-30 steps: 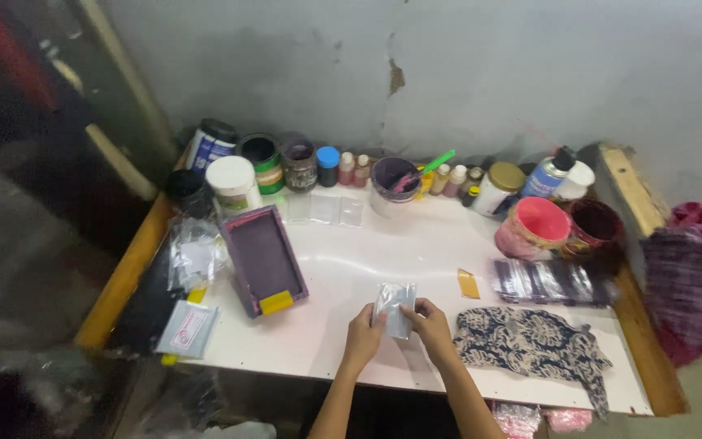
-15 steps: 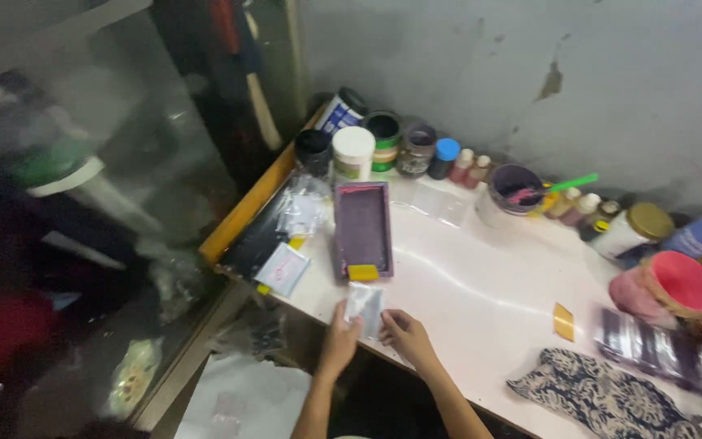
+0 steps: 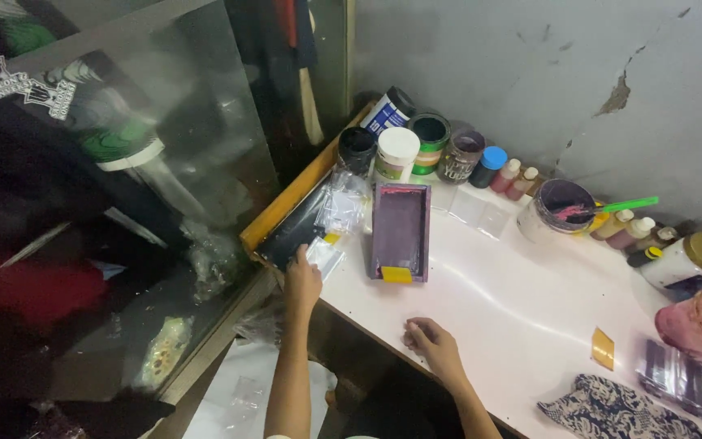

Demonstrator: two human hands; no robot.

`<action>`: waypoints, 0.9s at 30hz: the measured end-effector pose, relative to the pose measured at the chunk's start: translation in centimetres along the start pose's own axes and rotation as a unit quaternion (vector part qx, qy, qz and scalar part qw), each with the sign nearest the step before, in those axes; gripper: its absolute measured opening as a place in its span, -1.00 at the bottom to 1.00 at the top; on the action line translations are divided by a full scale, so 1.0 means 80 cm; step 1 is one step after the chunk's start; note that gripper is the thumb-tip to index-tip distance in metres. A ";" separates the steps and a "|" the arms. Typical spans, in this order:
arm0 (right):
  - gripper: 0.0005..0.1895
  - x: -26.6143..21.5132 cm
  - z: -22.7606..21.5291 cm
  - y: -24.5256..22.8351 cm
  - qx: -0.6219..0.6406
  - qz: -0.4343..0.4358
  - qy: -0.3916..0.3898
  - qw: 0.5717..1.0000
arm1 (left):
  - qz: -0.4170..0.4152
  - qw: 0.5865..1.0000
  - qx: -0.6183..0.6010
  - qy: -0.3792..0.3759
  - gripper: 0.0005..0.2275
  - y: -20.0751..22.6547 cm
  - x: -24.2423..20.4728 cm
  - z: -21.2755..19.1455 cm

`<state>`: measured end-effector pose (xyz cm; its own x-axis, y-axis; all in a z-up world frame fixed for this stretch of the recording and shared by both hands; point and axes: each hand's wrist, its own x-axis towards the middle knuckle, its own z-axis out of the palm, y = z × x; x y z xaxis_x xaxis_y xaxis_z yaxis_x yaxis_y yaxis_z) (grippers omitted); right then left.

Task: The person cleans a white work surface with a patterned cloth, then stirs a dark substance in a container using a green spatula. They proceed to handle several small, sealed foil packets, arranging them on the table.

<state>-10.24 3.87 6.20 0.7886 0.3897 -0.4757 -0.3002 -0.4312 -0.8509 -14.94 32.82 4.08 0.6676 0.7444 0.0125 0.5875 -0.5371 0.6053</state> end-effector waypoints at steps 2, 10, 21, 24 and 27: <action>-0.65 0.004 0.000 0.007 -0.002 0.000 0.008 1.000 | 0.027 0.999 0.010 0.042 -0.60 -0.007 0.007 0.012; -0.71 0.004 -0.002 0.005 0.034 -0.006 0.004 0.999 | 0.136 0.942 0.100 0.291 -0.69 -0.005 -0.003 0.058; -0.66 0.035 -0.091 0.082 0.132 -0.061 0.147 0.978 | 0.485 0.840 -0.240 0.030 -0.81 0.187 -0.158 0.159; -0.66 0.039 -0.142 0.104 0.037 -0.030 0.204 0.978 | 0.499 0.834 -0.212 -0.098 -0.83 0.212 -0.173 0.209; -0.56 0.028 -0.181 0.101 0.002 -0.005 0.245 0.969 | 0.487 0.840 -0.137 -0.195 -0.76 0.227 -0.167 0.256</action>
<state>-3.10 -10.51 1.49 0.9513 -0.0404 -0.3055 -0.2930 -0.4267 -0.8557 -3.83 4.97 -1.41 0.9011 -0.2108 0.3789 -0.4163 -0.6649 0.6202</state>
